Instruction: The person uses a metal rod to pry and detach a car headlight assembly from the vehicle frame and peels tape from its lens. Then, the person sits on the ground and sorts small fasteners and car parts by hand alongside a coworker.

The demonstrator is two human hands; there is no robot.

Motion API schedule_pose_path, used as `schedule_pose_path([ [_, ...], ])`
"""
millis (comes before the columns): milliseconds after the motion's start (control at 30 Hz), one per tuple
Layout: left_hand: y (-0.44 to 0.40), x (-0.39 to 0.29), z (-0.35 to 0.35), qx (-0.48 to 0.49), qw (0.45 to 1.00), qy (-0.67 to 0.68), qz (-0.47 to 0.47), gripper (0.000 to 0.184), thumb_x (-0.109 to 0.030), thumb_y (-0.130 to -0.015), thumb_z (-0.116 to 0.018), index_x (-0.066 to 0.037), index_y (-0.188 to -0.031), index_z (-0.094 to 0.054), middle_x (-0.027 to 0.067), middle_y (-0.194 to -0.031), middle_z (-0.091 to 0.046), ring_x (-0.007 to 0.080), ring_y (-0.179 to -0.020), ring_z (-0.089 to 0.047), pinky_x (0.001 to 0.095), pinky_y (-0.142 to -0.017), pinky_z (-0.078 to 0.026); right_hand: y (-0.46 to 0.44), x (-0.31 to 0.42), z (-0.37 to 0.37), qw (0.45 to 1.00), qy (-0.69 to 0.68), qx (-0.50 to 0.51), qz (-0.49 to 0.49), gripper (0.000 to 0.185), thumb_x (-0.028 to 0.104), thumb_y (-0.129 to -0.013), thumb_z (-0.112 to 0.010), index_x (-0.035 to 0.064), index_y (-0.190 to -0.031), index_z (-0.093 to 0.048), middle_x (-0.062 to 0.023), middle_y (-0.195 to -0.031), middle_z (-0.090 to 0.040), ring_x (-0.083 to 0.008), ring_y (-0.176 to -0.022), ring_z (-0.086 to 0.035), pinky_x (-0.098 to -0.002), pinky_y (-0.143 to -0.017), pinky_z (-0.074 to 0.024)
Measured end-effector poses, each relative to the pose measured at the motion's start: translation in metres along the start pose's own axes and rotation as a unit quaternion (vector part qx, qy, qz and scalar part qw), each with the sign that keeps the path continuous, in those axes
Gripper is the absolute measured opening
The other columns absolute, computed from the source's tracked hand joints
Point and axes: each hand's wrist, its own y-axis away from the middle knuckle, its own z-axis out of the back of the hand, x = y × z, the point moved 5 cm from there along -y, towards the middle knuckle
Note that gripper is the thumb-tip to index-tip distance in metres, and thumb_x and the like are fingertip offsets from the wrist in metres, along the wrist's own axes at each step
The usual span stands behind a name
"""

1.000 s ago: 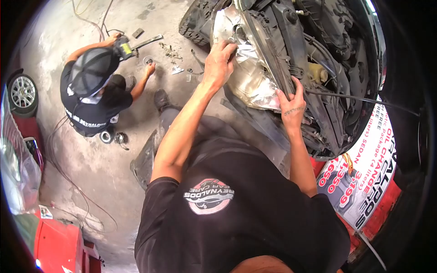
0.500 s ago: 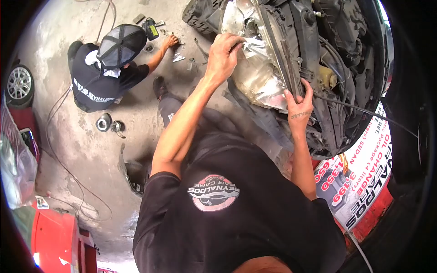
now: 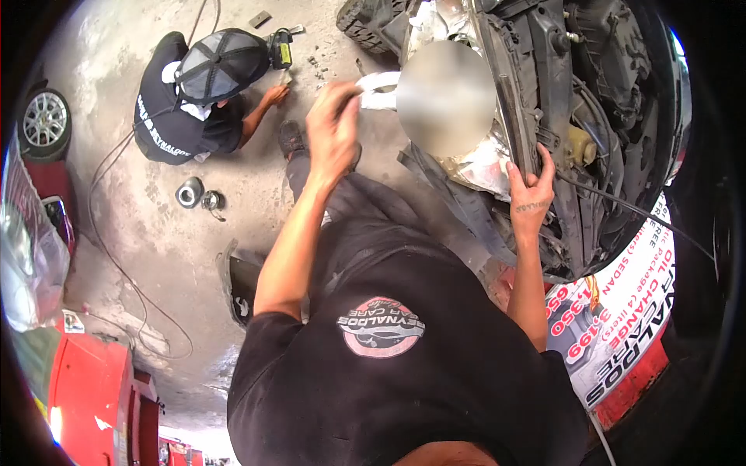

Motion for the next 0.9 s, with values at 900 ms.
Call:
schedule_pose_path([
  [900,0.084,0.218,-0.059,-0.003,0.969,-0.054,0.240,0.037,-0.016,-0.096,-0.066,0.003,-0.128,-0.065,0.0217,-0.115,-0.072,0.0328,-0.102,-0.070,0.0414,-0.091,-0.055,0.000,-0.010,-0.005,0.998,0.040,-0.009,0.040,0.062,0.013,-0.092,-0.076,0.0046,-0.148,-0.048,-0.0053,-0.062,-0.059,-0.0081,-0.058,-0.049,-0.0263,-0.058,-0.0428],
])
